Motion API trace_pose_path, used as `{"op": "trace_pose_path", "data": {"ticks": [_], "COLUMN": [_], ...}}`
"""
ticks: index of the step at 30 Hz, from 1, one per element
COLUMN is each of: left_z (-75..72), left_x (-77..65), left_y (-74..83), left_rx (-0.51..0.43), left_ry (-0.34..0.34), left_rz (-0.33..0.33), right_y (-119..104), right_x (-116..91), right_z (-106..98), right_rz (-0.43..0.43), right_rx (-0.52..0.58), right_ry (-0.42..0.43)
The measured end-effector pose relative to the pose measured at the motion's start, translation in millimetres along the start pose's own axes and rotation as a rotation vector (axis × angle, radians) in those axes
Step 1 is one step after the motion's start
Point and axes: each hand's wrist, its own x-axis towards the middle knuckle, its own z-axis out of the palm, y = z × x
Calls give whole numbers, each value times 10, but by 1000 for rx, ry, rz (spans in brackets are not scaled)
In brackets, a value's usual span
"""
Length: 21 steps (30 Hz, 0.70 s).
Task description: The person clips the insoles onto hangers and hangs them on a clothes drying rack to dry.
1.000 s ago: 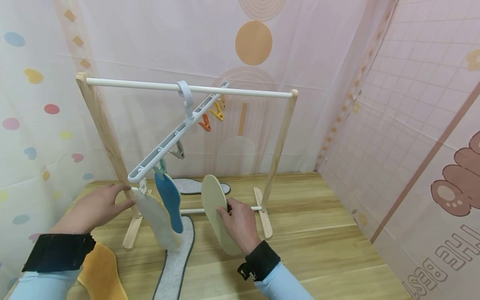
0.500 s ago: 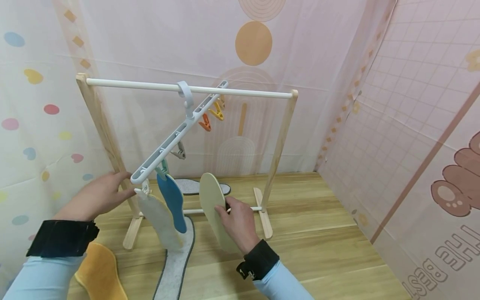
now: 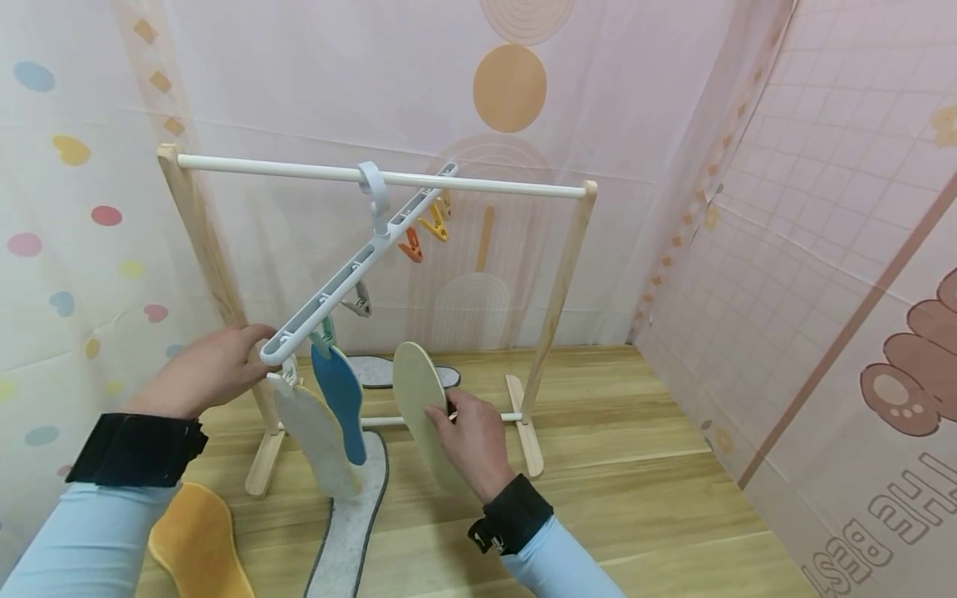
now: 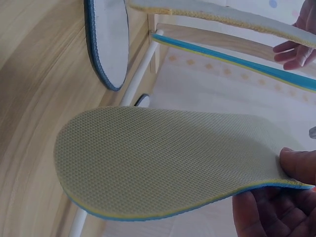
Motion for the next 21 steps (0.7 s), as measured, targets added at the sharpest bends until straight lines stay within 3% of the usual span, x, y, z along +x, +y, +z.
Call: {"op": "trace_pose_path", "data": {"ticks": [8, 15, 21], "left_z": [-23, -66, -99], "left_x": [45, 115, 177], "left_y": [34, 101, 150], "left_rx": [-24, -48, -30], "left_ry": [52, 43, 74], "left_rz": [76, 53, 104], "right_y": [-18, -22, -29], "right_x": [23, 50, 62], "right_z": [9, 20, 23], "right_rz": [11, 27, 24], "right_rx": [4, 7, 21], "right_ry": [-7, -18, -24]}}
